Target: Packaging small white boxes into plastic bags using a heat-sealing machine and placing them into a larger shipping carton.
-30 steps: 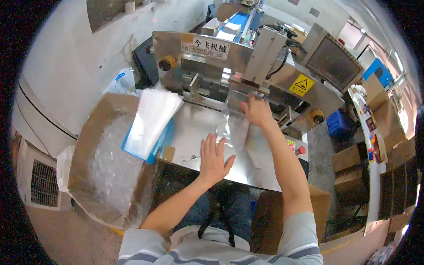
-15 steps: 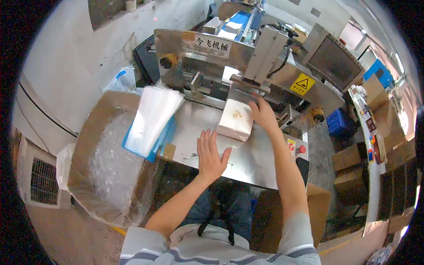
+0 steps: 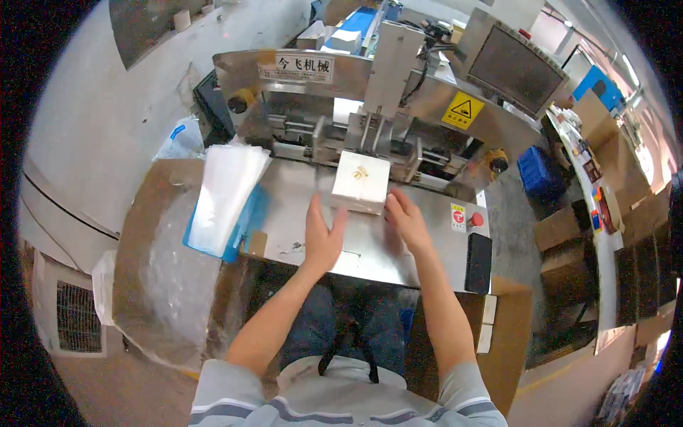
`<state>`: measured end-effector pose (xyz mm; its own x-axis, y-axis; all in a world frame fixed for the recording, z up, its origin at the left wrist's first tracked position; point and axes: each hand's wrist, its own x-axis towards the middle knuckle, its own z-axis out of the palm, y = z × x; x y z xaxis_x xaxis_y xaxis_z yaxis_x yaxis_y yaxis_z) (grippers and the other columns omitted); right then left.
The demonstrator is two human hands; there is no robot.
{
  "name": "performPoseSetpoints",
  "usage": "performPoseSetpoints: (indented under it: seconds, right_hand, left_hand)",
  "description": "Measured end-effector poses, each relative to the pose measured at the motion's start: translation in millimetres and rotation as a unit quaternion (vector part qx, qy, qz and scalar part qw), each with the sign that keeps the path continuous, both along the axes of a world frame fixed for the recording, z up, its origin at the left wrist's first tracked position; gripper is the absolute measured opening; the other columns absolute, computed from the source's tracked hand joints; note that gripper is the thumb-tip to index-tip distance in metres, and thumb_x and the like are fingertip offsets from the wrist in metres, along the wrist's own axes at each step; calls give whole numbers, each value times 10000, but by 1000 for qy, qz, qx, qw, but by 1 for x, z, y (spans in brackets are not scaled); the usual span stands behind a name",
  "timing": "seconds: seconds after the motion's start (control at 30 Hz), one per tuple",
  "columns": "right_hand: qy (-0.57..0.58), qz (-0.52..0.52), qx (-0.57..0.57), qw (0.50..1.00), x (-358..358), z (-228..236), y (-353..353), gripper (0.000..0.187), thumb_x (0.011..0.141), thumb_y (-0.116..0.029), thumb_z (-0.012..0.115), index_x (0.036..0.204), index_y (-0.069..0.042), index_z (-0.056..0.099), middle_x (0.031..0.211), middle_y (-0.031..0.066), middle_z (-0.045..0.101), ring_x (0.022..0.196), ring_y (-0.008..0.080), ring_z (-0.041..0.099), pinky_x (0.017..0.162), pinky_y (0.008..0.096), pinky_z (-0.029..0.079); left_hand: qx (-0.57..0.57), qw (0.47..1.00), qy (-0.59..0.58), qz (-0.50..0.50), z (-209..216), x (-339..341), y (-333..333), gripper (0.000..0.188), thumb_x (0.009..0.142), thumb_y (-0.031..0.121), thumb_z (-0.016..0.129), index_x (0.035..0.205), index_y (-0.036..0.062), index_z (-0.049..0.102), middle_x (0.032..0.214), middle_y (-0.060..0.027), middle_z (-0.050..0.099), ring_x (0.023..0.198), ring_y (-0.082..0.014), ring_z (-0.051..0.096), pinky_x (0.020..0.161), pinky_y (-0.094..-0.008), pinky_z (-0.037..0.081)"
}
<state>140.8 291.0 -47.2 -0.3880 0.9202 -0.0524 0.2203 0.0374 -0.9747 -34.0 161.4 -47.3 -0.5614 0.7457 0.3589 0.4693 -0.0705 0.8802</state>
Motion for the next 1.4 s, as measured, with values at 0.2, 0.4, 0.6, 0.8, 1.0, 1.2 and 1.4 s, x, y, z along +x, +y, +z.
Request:
performPoseSetpoints:
  seconds: [0.2, 0.4, 0.6, 0.8, 1.0, 1.2, 1.4]
  right_hand:
    - [15, 4, -53, 998, -24, 28, -13, 629, 979, -405, 583, 1414, 31, 457, 1298, 207, 612, 1162, 286, 596, 998, 365, 451]
    - [61, -57, -19, 996, -33, 11, -11, 679, 947, -430, 642, 1426, 14, 455, 1242, 105, 617, 1023, 153, 555, 822, 276, 457]
    - [125, 26, -87, 988, 6, 40, -71, 665, 917, -352, 688, 1405, 36, 457, 1397, 191, 541, 1218, 269, 550, 1023, 358, 434]
    - [-77, 92, 192, 974, 82, 66, -93, 960, 714, -340, 865, 1477, -12, 382, 1427, 210, 513, 1319, 303, 506, 1094, 410, 407]
    - [-65, 152, 16, 986, 114, 68, -127, 1014, 694, -309, 887, 1484, 18, 344, 1272, 215, 597, 1172, 263, 595, 1014, 365, 459]
    - [85, -63, -59, 993, 209, 53, -166, 921, 715, -92, 828, 1482, 22, 330, 1360, 145, 546, 1237, 240, 542, 1068, 379, 430]
    - [205, -377, -25, 903, 354, 24, -235, 574, 892, -201, 690, 1332, 96, 472, 1239, 158, 631, 1102, 264, 644, 977, 396, 513]
  left_hand:
    - [-82, 986, -146, -28, 10, -33, 63, 848, 959, 522, 560, 1447, -131, 326, 1454, -321, 420, 1404, -392, 373, 1156, -388, 287]
    - [-166, 967, -161, -108, 29, -45, 85, 768, 905, 553, 629, 1291, -105, 537, 1207, -237, 641, 1053, -297, 635, 924, -353, 477]
    - [-58, 965, -232, -108, 23, -40, 37, 558, 745, 299, 875, 1109, -11, 587, 1007, -91, 640, 915, -174, 610, 804, -303, 495]
    - [-54, 942, -102, -315, 56, 2, -48, 443, 793, 124, 822, 1131, 30, 552, 1195, -118, 614, 1119, -185, 581, 982, -326, 468]
    - [-175, 867, -182, -430, 63, 32, -26, 470, 867, 219, 763, 1246, 1, 590, 1173, -148, 668, 1096, -208, 638, 962, -339, 497]
    - [-140, 920, 300, -212, 16, 6, 106, 564, 856, 497, 666, 1184, 38, 658, 1198, -220, 657, 1080, -380, 637, 965, -474, 488]
    - [-410, 836, 162, -327, -10, -17, 209, 417, 845, 430, 618, 858, 24, 715, 786, -147, 689, 721, -269, 638, 656, -438, 501]
